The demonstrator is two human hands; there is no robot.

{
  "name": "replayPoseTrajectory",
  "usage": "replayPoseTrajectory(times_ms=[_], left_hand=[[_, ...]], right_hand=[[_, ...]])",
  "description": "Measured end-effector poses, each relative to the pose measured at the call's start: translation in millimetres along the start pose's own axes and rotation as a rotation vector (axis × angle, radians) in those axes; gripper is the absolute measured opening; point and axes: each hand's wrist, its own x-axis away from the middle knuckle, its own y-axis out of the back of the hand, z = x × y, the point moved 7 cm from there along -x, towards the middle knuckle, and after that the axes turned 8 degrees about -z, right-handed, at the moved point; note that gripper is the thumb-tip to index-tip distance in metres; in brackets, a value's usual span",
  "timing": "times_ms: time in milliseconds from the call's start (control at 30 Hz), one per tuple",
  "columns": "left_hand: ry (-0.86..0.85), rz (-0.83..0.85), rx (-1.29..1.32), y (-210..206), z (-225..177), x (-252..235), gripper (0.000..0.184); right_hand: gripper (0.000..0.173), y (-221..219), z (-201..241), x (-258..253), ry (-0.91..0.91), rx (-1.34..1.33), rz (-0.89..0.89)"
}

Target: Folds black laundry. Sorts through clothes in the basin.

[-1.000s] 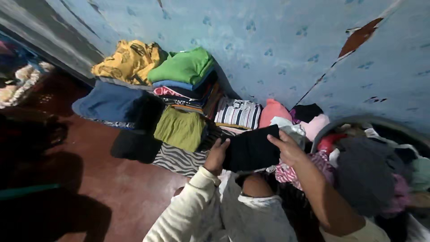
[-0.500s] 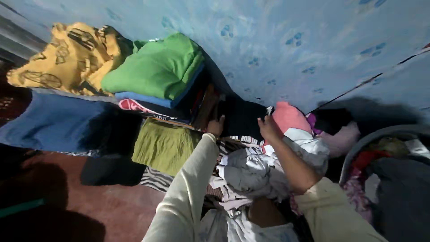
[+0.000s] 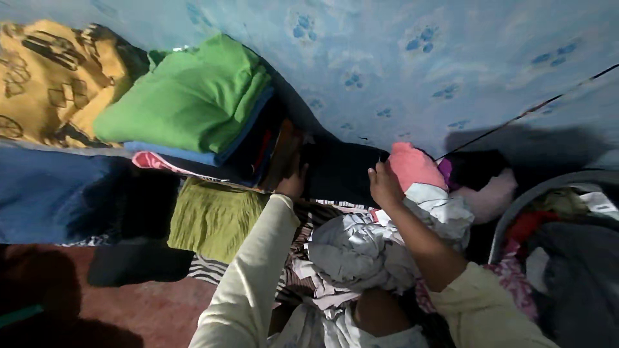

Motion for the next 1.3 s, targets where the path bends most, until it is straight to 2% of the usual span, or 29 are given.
replayPoseTrajectory(times_ms=[100,133,200,267,367,500,567,700,767,867,967,1000,1067,1100,1133,1200,1300], left_hand=[[0.031,-0.045,-0.13,-5.4,-14.1,8.6,0.06],[-0.026,-0.086,-0.152,-6.9,-25.4,14.5,0.059],[-0.255,-0.205,-0.182,-14.7,-49.6,23.5,0.059],[-0.372,-0.142,-0.174,-44.6,-50.0,17.7,0.058],[-0.396,-0.013,-0.211,-90.4,-20.4,2.8,0.058],[-0.431,0.037,-0.226,-93.4,-12.5,-5.2,0.061],[-0.438,0.05,-0.23,-93.2,-11.8,-10.9,0.063],[-0.385,0.097,-0.318,-88.7,-24.7,-6.4,0.066],[-0.374,0.025,-0.367,-79.7,-31.1,10.0,0.068],[-0.501,-0.19,-0.256,-59.6,-29.3,66.2,0.075],[-0.492,-0.265,-0.141,-48.0,-7.6,149.2,0.078],[-0.458,-0.257,-0.121,-45.5,2.8,176.8,0.08],[-0.367,-0.24,-0.055,-36.9,20.6,227.6,0.081],[-0.31,-0.216,0.007,-31.6,28.3,249.7,0.077],[-0.237,-0.177,0.09,-25.8,34.2,269.2,0.071],[-0.098,-0.124,0.2,-12.3,42.4,300.0,0.058],[-0.077,-0.136,0.204,7.9,35.6,337.8,0.05]], right_hand=[[0.058,15.2,17.7,6.8,0.064,0.058,-0.107],[0.061,20.4,28.2,11.8,0.143,0.047,-0.173],[0.063,14.5,46.3,21.2,0.288,-0.018,-0.244],[0.061,-19.1,49.4,22.7,0.344,-0.066,-0.241],[0.059,-75.3,30.4,18.2,0.336,-0.022,-0.2],[0.06,-89.3,20.9,12.4,0.329,-0.067,-0.236],[0.062,-90.7,20.6,7.1,0.322,-0.112,-0.194],[0.068,-70.8,18.5,8.9,0.297,-0.22,-0.023],[0.074,-41.4,18.6,34.5,0.329,-0.291,-0.047],[0.076,15.9,2.7,109.7,0.423,-0.501,-0.105],[0.063,79.2,-49.1,182.5,0.368,-0.575,-0.141],[0.058,100.6,-72.9,200.3,0.335,-0.489,-0.184],[0.048,141.0,-127.9,224.5,0.324,-0.197,-0.406],[0.046,158.8,-158.8,230.7,0.321,-0.031,-0.508],[0.048,175.4,-194.1,233.2,0.283,0.122,-0.538],[0.054,206.6,-274.4,232.0,0.087,0.285,-0.435],[0.055,245.2,-378.4,243.7,-0.179,0.256,-0.424]])
